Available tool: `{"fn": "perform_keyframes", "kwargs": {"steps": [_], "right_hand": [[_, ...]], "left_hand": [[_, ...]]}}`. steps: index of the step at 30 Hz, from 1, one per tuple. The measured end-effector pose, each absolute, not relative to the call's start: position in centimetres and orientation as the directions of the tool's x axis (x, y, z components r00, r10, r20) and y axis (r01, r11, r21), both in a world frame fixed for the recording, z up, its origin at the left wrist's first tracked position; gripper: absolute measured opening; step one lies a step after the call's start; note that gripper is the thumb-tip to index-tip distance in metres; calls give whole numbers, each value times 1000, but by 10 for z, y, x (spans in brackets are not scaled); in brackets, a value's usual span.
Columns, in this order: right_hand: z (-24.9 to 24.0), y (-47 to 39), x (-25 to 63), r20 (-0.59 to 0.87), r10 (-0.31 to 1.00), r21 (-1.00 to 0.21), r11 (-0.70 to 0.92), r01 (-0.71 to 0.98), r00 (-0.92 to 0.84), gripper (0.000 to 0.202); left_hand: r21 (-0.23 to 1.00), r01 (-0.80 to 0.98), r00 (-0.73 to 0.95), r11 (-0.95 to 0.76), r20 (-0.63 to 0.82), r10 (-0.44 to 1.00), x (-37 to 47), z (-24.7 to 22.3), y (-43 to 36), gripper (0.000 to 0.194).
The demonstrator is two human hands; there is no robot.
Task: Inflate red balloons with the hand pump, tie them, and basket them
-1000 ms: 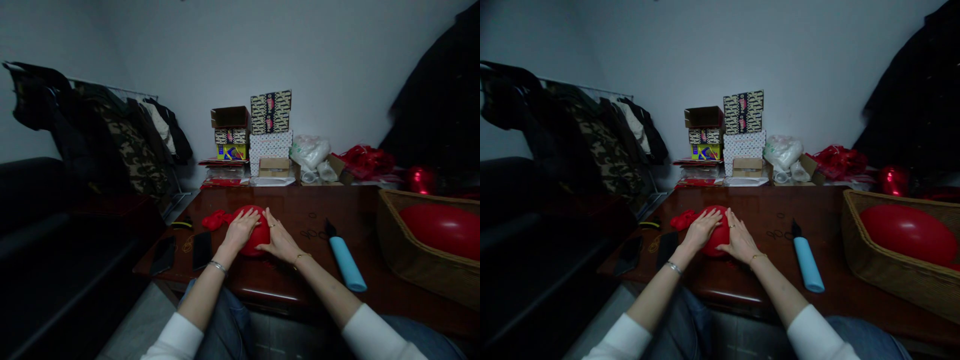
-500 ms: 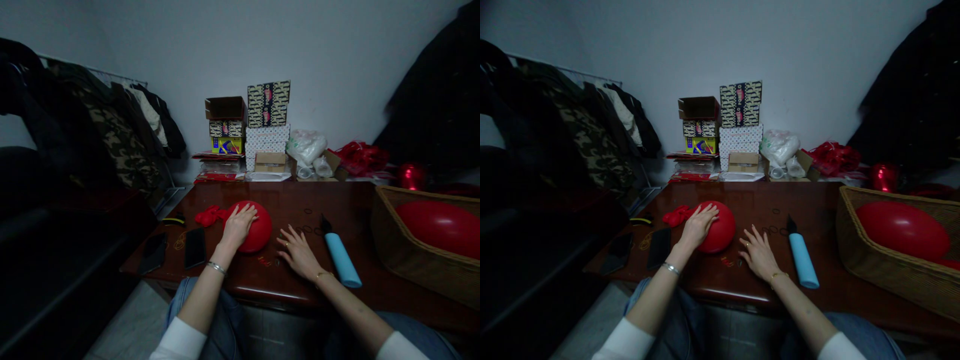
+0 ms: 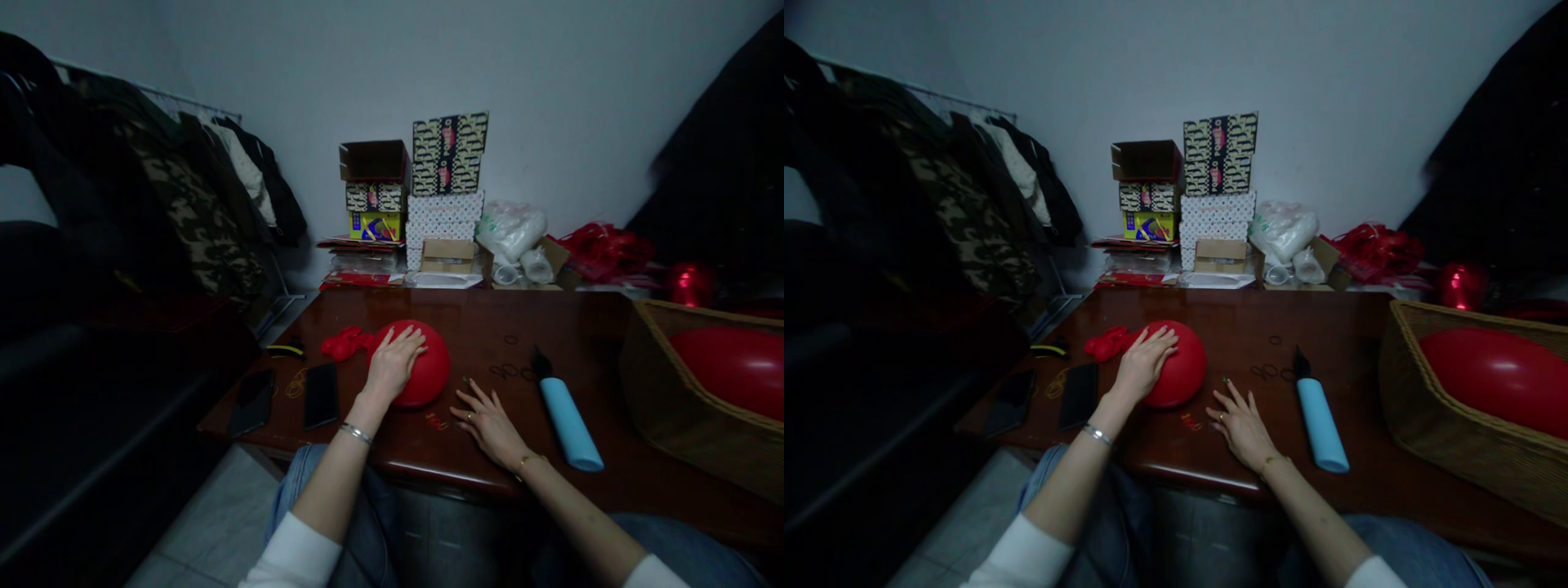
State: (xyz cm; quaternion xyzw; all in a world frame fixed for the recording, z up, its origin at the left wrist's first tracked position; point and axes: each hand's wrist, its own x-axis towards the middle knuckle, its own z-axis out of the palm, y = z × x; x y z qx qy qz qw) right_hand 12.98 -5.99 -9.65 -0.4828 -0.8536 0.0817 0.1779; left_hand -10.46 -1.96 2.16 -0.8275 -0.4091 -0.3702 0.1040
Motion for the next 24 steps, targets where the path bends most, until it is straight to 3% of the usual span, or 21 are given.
{"fn": "perform_keyframes", "kwargs": {"steps": [13, 24], "right_hand": [[-107, -60, 130, 474, 781, -428, 608, 669, -406, 14], [-105, -68, 124, 547, 783, -499, 589, 635, -296, 17]], "left_hand": [[136, 736, 389, -663, 716, 580, -104, 19, -21, 28], [136, 720, 398, -681, 723, 565, -103, 17, -21, 28]]}}
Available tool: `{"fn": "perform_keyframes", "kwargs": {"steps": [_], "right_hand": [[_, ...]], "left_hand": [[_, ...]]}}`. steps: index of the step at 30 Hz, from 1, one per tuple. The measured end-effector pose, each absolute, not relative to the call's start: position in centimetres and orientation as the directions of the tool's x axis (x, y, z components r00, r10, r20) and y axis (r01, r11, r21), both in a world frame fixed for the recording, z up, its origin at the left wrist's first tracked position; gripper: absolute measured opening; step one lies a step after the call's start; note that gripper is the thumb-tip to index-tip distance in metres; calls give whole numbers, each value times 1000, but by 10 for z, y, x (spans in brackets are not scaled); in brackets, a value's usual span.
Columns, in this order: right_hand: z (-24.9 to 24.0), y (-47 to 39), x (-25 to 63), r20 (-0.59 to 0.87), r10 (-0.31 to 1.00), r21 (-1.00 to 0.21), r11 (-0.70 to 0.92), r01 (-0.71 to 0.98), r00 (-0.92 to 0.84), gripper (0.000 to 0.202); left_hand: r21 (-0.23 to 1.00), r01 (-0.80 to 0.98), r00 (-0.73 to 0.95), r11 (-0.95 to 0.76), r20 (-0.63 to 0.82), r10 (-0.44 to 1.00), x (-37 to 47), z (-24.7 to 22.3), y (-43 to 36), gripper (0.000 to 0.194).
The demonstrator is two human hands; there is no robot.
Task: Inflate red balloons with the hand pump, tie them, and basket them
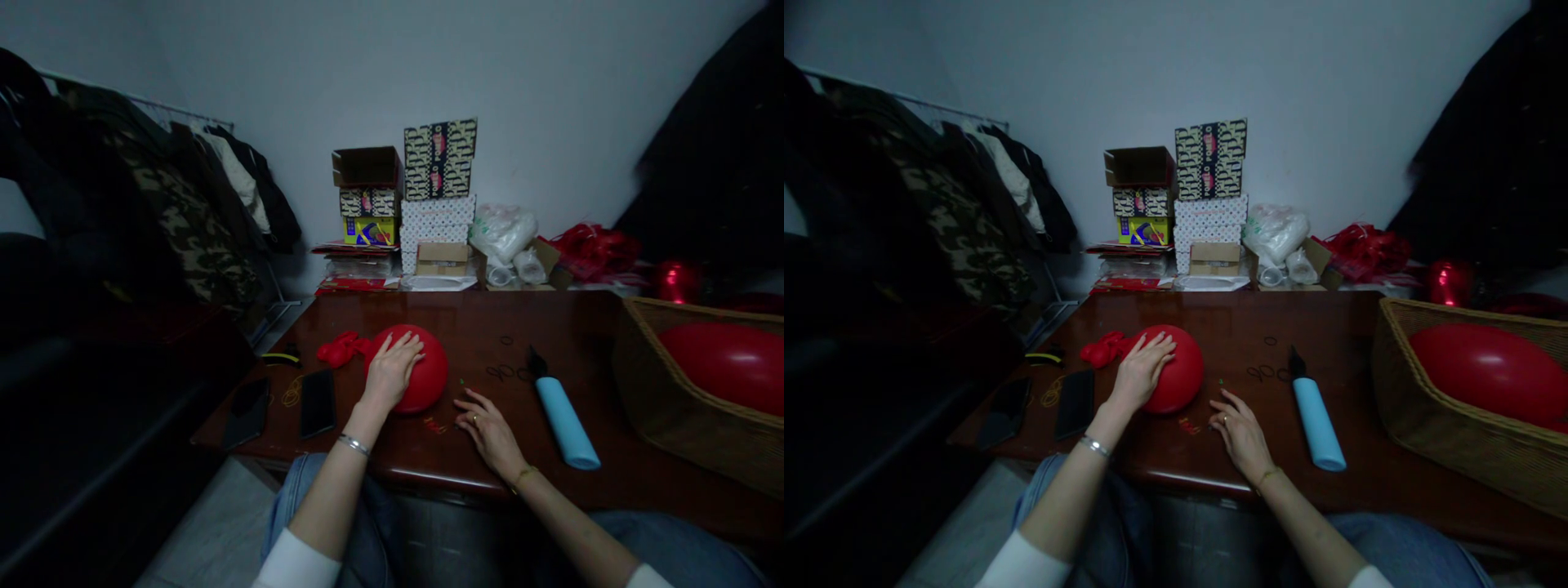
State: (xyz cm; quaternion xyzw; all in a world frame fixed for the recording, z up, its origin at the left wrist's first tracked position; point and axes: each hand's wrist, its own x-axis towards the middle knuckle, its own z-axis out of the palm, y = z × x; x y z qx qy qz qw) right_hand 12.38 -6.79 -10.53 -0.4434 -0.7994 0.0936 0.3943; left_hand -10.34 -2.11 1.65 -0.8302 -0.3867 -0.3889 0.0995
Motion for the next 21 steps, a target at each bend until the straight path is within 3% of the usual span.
{"fn": "perform_keyframes", "kwargs": {"steps": [12, 21], "right_hand": [[-15, -40, 88, 627, 774, -720, 532, 446, 89, 19], [-4, -23, 49, 603, 774, -779, 517, 354, 196, 24]], "left_hand": [[123, 728, 416, -674, 702, 578, -100, 21, -26, 28], [75, 756, 405, -650, 726, 555, -100, 19, -25, 29]]}}
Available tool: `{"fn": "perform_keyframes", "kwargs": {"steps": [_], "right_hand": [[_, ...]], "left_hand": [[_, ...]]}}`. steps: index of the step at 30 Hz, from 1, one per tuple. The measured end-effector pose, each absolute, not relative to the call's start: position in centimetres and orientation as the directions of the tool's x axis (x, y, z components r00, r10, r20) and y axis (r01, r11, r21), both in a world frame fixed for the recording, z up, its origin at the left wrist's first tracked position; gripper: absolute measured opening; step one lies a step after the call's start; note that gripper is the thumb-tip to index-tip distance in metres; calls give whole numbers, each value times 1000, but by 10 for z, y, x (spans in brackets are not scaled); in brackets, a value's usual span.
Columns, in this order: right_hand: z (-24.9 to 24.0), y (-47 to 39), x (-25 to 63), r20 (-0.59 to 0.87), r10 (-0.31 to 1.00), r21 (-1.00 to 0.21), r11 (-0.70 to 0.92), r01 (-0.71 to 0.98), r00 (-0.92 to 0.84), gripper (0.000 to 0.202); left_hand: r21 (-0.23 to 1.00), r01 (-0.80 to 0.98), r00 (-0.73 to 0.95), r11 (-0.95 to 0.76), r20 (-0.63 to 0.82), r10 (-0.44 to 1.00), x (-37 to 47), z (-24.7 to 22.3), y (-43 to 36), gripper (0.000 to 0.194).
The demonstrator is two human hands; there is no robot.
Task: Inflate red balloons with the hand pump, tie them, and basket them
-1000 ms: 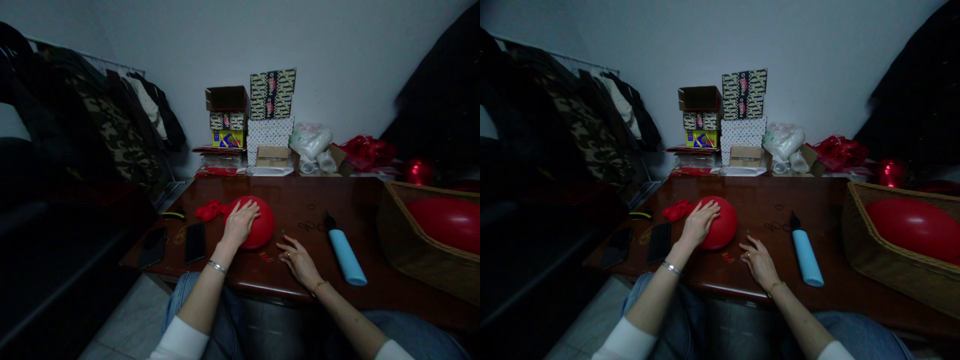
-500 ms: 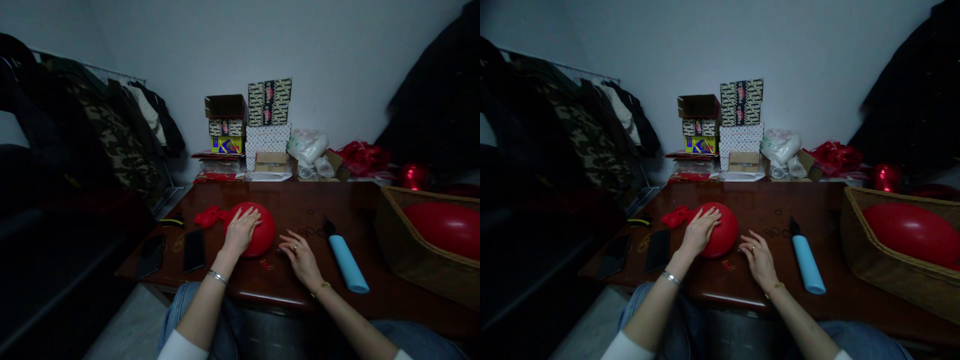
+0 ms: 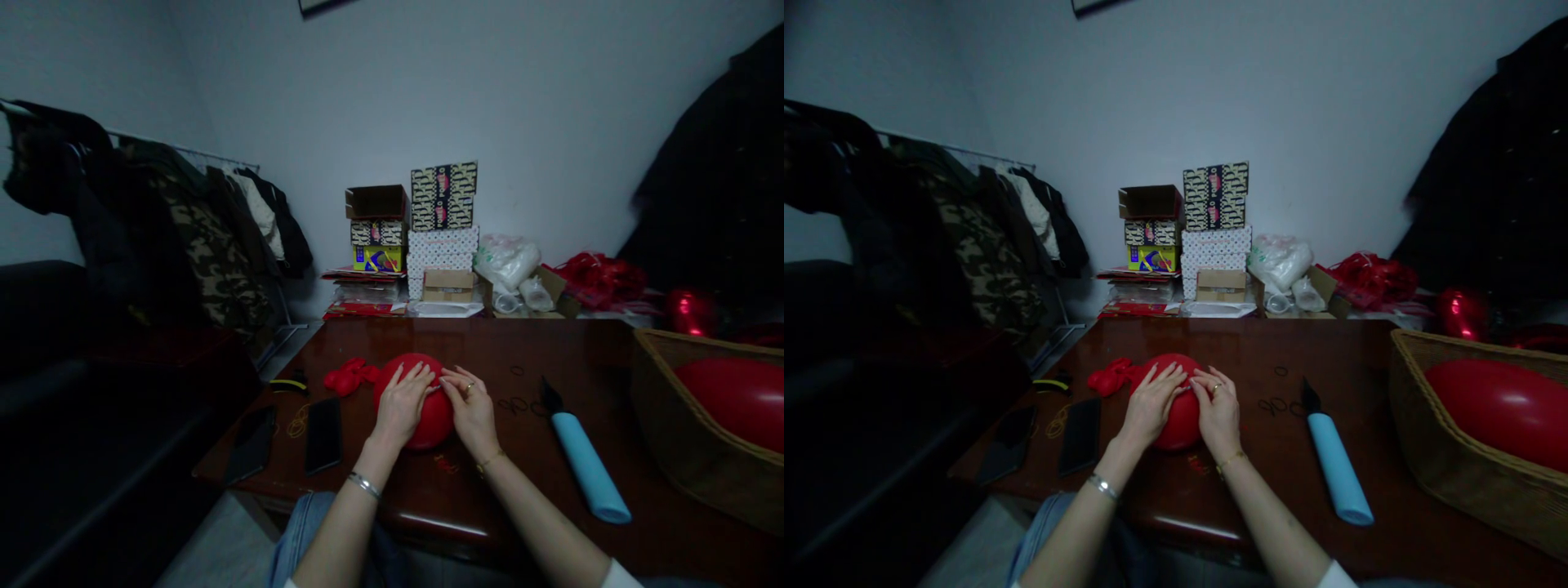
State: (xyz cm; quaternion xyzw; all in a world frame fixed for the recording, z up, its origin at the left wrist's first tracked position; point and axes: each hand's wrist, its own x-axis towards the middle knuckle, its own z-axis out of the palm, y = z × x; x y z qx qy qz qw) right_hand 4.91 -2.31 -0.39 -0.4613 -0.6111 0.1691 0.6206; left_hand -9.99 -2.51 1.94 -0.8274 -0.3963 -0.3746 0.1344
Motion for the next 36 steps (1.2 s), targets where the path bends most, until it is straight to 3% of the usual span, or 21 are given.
{"fn": "perform_keyframes", "kwargs": {"steps": [9, 27, 32, 36], "right_hand": [[-2, -24, 50, 600, 754, -786, 496, 369, 266, 23], [-5, -28, 41, 588, 773, -799, 508, 321, 239, 25], [-2, -31, 44, 582, 793, -797, 512, 322, 179, 21], [2, -34, 51, 589, 808, -754, 556, 351, -14, 18]], "left_hand": [[68, 770, 407, -635, 715, 569, -98, 19, -25, 30], [72, 768, 392, -637, 733, 556, -97, 20, -26, 25], [59, 778, 394, -625, 730, 559, -97, 18, -26, 25], [30, 788, 403, -615, 730, 551, -99, 15, -25, 27]]}}
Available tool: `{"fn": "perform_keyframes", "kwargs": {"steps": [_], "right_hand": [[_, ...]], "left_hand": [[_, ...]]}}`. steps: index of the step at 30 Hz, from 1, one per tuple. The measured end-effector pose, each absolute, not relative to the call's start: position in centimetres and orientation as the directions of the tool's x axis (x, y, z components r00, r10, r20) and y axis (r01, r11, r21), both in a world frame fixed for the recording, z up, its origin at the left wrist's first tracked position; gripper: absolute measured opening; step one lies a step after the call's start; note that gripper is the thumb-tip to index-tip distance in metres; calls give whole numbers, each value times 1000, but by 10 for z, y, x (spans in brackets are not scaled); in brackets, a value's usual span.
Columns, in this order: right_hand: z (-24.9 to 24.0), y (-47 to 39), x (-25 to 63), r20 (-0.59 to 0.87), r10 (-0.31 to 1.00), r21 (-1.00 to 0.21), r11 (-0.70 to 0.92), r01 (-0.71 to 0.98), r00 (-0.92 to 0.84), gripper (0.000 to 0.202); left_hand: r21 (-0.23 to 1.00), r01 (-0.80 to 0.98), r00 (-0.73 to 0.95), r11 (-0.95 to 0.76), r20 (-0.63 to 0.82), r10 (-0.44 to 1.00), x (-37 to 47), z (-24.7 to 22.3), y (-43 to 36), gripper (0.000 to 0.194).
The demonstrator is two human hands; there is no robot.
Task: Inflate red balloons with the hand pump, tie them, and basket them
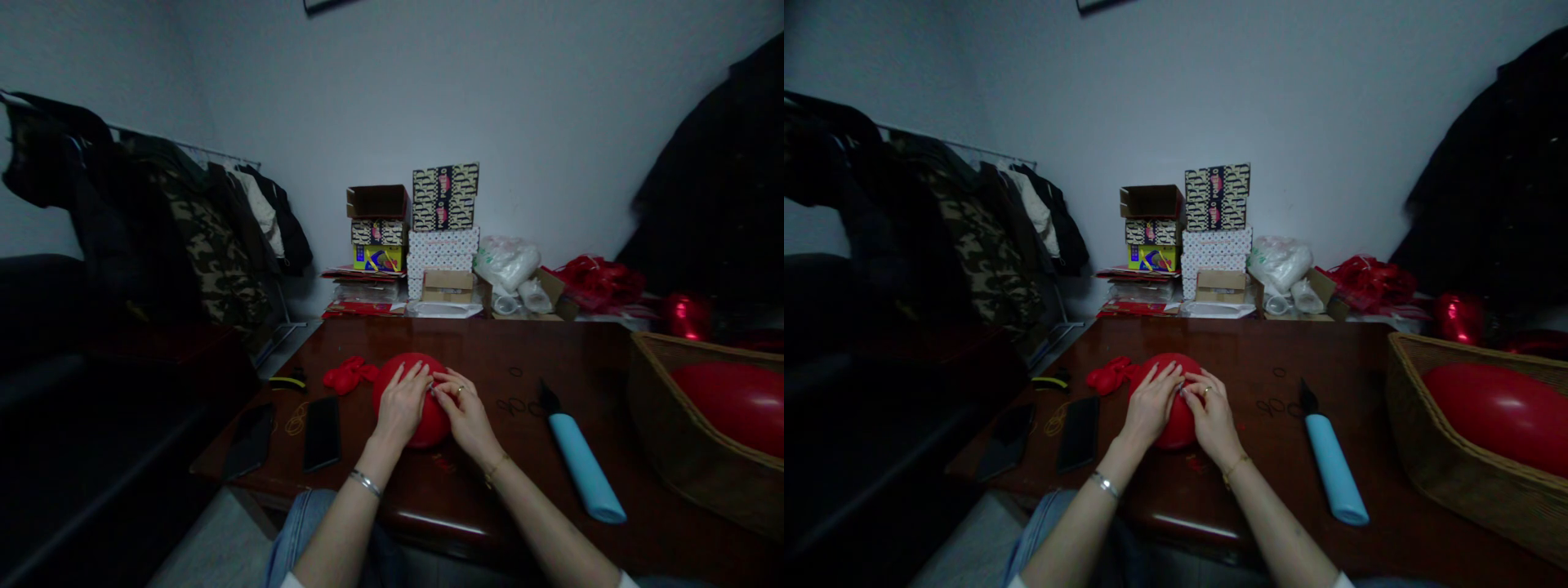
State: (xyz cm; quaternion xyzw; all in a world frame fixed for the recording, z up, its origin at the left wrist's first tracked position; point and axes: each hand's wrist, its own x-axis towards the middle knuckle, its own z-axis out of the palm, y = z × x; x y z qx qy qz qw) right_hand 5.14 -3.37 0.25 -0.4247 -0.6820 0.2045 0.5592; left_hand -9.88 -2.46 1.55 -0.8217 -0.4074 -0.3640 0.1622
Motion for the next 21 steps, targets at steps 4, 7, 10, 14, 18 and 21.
{"fn": "perform_keyframes", "kwargs": {"steps": [4, 7, 10, 14, 18, 21], "right_hand": [[15, -44, 62, 563, 799, -644, 585, 493, -214, 17], [24, -53, 68, 547, 778, -534, 609, 586, -309, 20], [28, -57, 70, 535, 768, -540, 631, 557, -352, 23], [27, -55, 70, 576, 770, -659, 637, 400, -275, 23], [25, -49, 65, 713, 693, -602, 683, 414, -108, 32], [24, -46, 62, 802, 598, -507, 673, 539, 7, 34]], "left_hand": [[8, 781, 420, -624, 733, 536, -100, 13, -23, 31], [8, 770, 429, -638, 733, 527, -101, 11, -23, 31], [22, 772, 415, -636, 740, 530, -100, 12, -23, 31], [25, 761, 434, -648, 723, 538, -98, 14, -26, 32], [18, 753, 452, -657, 711, 538, -92, 17, -31, 35], [31, 758, 437, -651, 717, 543, -90, 20, -33, 33]]}}
